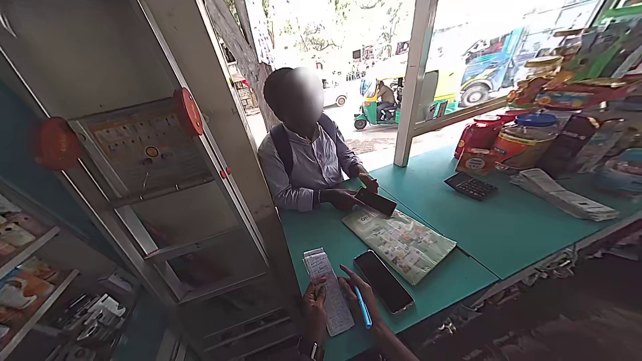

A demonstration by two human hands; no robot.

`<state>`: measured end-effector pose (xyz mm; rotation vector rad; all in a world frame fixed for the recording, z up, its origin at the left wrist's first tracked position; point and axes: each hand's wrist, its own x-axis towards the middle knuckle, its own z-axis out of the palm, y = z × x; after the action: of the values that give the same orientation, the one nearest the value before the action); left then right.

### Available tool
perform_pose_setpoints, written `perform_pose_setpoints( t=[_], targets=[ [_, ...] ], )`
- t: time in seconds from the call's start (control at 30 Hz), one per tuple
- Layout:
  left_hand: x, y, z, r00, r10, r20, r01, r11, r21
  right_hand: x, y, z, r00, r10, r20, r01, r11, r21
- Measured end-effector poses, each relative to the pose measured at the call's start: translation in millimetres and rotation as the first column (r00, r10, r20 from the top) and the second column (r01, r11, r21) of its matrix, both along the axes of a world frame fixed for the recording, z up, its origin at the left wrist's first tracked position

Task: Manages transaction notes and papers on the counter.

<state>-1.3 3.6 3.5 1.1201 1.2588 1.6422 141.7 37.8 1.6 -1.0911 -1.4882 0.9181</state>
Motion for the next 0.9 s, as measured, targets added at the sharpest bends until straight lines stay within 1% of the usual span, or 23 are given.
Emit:
perform_pose_setpoints(
  t=[0.07,0.13,0.2,0.3,0.4,0.5,0.57,0.63,0.73,0.8,0.9],
  targets=[
    [0.0,3.1,3.5,0.999,0.009,-0.042,-0.010,1.000,-0.006,3.2,3.7,1.1,0.999,0.038,0.002,-0.038,0.998,0.054],
    [-1.4,2.4,6.3,0.993,0.007,-0.120,-0.012,0.999,-0.035,6.2,4.2,3.4,0.996,0.080,-0.027,-0.077,0.993,0.094],
    [-3.0,-2.0,4.2,0.988,-0.030,-0.150,0.024,0.999,-0.044,9.8,-1.0,4.9,0.994,0.102,-0.025,-0.100,0.992,0.081],
    [-4.1,-0.9,2.8,0.993,-0.074,-0.094,0.075,0.997,0.004,9.9,-1.1,5.4,0.996,0.090,-0.021,-0.089,0.995,0.039],
    [-5.6,2.4,1.9,0.996,-0.073,-0.055,0.073,0.997,-0.001,8.4,0.9,4.8,0.994,0.095,-0.062,-0.094,0.995,0.014],
    [-6.3,2.9,-2.6,0.997,-0.069,-0.031,0.069,0.997,-0.024,9.2,0.6,1.4,0.996,0.087,-0.002,-0.087,0.996,0.017],
    [-6.6,1.0,-6.4,0.996,-0.069,-0.056,0.067,0.997,-0.038,9.6,-1.0,-1.1,0.997,0.069,0.040,-0.070,0.997,0.015],
    [-8.3,0.7,-6.4,0.993,-0.063,-0.104,0.057,0.997,-0.060,9.2,0.1,-3.4,0.997,0.078,0.030,-0.079,0.997,0.023],
    [-9.4,1.4,-6.7,0.991,-0.063,-0.118,0.054,0.996,-0.074,8.2,1.7,-4.9,0.995,0.096,0.007,-0.096,0.995,0.023],
    [-8.0,1.6,-7.8,0.995,-0.047,-0.085,0.042,0.997,-0.067,8.7,1.9,-5.4,0.995,0.096,0.003,-0.096,0.995,0.023],
    [-5.2,1.1,-5.3,0.997,-0.001,0.072,0.005,0.999,-0.050,7.7,1.0,-3.8,0.996,0.093,-0.004,-0.093,0.995,0.041]
  ],
)
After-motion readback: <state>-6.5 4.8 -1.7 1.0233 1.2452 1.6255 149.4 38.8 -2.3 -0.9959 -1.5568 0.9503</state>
